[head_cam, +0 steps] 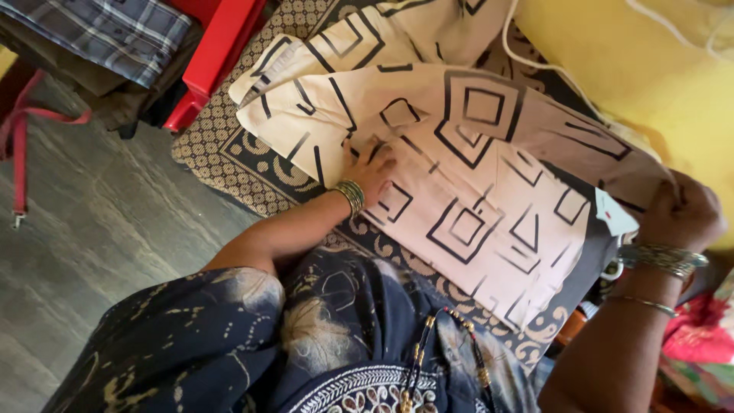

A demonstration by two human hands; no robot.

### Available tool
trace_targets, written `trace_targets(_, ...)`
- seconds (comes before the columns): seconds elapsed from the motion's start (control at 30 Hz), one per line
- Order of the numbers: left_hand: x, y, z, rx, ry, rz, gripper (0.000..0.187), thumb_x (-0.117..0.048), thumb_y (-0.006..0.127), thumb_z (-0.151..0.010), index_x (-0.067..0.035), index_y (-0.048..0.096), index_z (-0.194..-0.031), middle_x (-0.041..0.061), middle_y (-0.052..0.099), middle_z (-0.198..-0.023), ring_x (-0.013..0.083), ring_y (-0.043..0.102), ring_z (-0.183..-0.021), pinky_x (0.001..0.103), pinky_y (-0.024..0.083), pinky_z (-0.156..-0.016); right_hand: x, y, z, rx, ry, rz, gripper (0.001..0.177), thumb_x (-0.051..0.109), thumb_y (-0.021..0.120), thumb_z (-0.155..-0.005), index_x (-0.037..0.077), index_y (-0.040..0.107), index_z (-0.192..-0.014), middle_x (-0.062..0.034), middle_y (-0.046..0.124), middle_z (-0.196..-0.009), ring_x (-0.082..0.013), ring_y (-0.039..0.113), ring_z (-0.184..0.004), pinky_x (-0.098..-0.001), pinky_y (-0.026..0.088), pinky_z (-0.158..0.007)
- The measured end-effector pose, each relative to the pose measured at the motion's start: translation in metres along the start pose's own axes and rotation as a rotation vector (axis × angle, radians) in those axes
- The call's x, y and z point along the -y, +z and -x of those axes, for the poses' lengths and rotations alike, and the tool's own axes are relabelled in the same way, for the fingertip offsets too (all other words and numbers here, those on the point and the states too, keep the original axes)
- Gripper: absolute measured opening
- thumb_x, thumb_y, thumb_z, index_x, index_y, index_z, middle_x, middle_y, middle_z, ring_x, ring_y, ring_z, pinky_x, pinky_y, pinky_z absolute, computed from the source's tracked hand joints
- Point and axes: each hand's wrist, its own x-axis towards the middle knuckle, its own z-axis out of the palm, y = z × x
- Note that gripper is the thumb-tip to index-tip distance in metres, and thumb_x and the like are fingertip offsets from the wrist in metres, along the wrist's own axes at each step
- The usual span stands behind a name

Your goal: The person irons a patterned shirt laid on a patterned ironing board. They repeatedly smooth the fabric, fold sections, and press with a white electric iron. The shirt is folded into a compact rectangle by the end.

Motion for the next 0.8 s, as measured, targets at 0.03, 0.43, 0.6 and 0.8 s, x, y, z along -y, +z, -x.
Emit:
trace_targets(0.03,0.002,0.001,0.006,0.006,-0.015,-0.020,0.061,-0.043,0.056,-0.093,-0.025,0.043,-0.150,0.002,0.023,-0.166,0.0388,0.006,-0.155,0.084,0.000,-0.106,-0.004,-0.010,0.010,0.001,0.067,-0.046,0.019,-0.003,0.063,-0.093,0.001,0.074,-0.108,-0.0116,0.073,-0.100,-0.0245,0.068,-0.088,-0.0336,0.056,-0.081)
trace_targets(0.43,0.023,-0.038,0.027,-0.062,-0.418,0.091,0.063,-0.055,0.036,-0.104,-0.009,0.040,-0.147,0.019,0.036,-0.159,0.0430,0.024,-0.149,0.065,0.012,-0.112,-0.044,-0.026,0.222,-0.045,-0.037,0.007,0.022,-0.007,0.078,-0.096,0.014,0.082,-0.089,-0.0037,0.080,-0.103,-0.0202,0.071,-0.099,-0.0363,0.054,-0.097)
trace_targets(0.6,0.061,-0.010,0.047,-0.504,-0.916,1.069,0.066,-0.054,0.041,-0.099,-0.003,0.044,-0.141,0.022,0.051,-0.141,0.0398,0.047,-0.128,0.057,0.037,-0.098,-0.033,0.043,0.321,0.089,0.383,-0.054,0.015,0.010,0.082,-0.084,0.021,0.084,-0.093,-0.0162,0.070,-0.116,-0.0298,0.067,-0.103,-0.0352,0.055,-0.086)
trace_targets(0.8,0.125,0.046,0.055,-1.122,-0.443,2.464,0.074,-0.055,0.049,-0.094,0.005,0.045,-0.137,0.028,0.063,-0.127,0.0392,0.068,-0.109,0.050,0.062,-0.088,-0.031,0.071,0.365,0.185,1.048,-0.723,0.028,0.005,0.062,-0.090,0.011,0.084,-0.106,-0.0041,0.069,-0.089,-0.0147,0.057,-0.078,-0.0261,0.045,-0.067)
